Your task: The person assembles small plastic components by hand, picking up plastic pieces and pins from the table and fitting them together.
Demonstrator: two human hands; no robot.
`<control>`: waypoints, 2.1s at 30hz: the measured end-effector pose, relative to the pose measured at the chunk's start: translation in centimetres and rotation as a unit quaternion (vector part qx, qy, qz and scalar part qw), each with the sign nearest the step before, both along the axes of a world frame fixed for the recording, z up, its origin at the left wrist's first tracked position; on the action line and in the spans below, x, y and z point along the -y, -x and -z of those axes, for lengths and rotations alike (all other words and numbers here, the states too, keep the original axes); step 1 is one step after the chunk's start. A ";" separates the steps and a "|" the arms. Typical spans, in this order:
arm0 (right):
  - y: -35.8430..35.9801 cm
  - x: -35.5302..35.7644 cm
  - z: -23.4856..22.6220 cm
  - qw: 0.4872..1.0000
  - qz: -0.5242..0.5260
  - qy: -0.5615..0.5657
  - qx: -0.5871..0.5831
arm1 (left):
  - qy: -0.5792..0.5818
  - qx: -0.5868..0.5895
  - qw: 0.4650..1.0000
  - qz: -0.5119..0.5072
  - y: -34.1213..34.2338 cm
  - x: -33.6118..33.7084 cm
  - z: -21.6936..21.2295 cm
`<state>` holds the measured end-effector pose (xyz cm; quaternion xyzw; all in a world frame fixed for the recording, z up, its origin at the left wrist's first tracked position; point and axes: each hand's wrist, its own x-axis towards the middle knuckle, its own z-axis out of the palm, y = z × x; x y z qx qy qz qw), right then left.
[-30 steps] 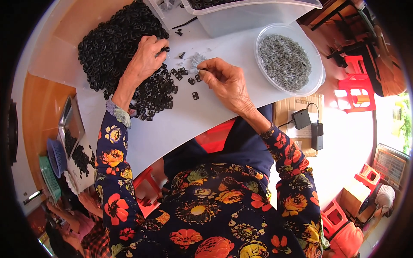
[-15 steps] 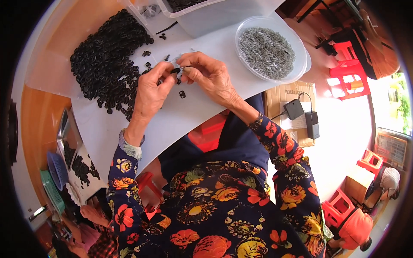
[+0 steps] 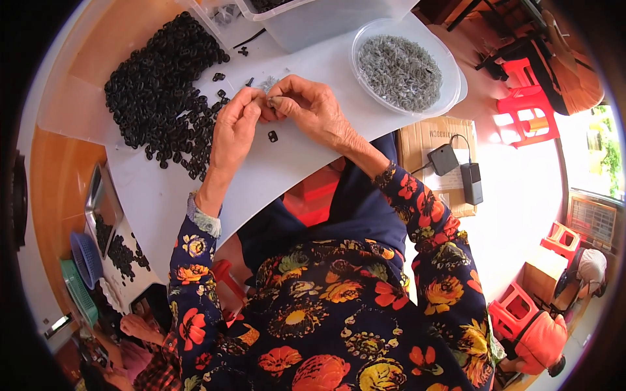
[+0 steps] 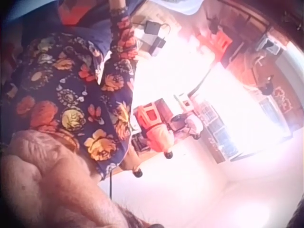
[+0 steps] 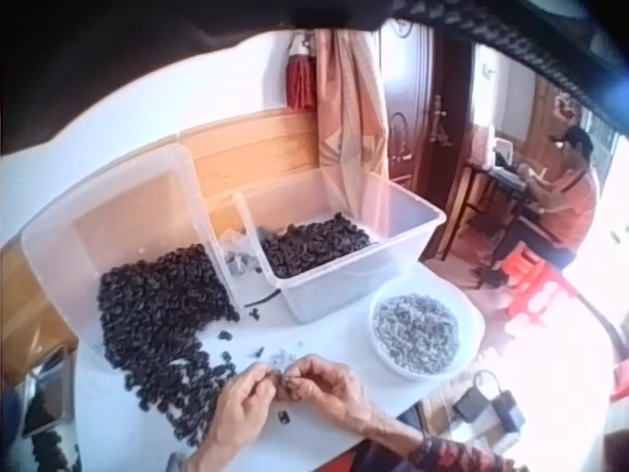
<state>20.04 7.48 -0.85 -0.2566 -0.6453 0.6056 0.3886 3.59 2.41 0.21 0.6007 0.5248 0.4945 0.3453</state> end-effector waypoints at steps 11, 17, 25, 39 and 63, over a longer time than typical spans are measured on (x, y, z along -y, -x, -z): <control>-0.7 0.1 -0.5 0.994 -0.068 0.071 -0.054 | 0.155 0.154 0.972 0.090 0.0 0.4 0.2; -0.7 -0.2 0.0 0.989 -0.064 0.096 -0.089 | 0.124 0.149 0.975 0.110 -0.5 0.9 0.1; -0.6 -0.1 -0.3 0.982 -0.068 0.145 -0.103 | 0.132 0.120 0.982 0.064 -0.1 1.1 0.1; -0.3 -0.4 0.5 0.995 -0.025 0.071 -0.069 | 0.117 0.252 0.961 0.014 -0.6 1.0 0.8; 0.2 0.2 0.1 0.997 0.011 0.065 -0.036 | -0.006 -0.011 0.999 -0.035 0.2 -0.2 -1.7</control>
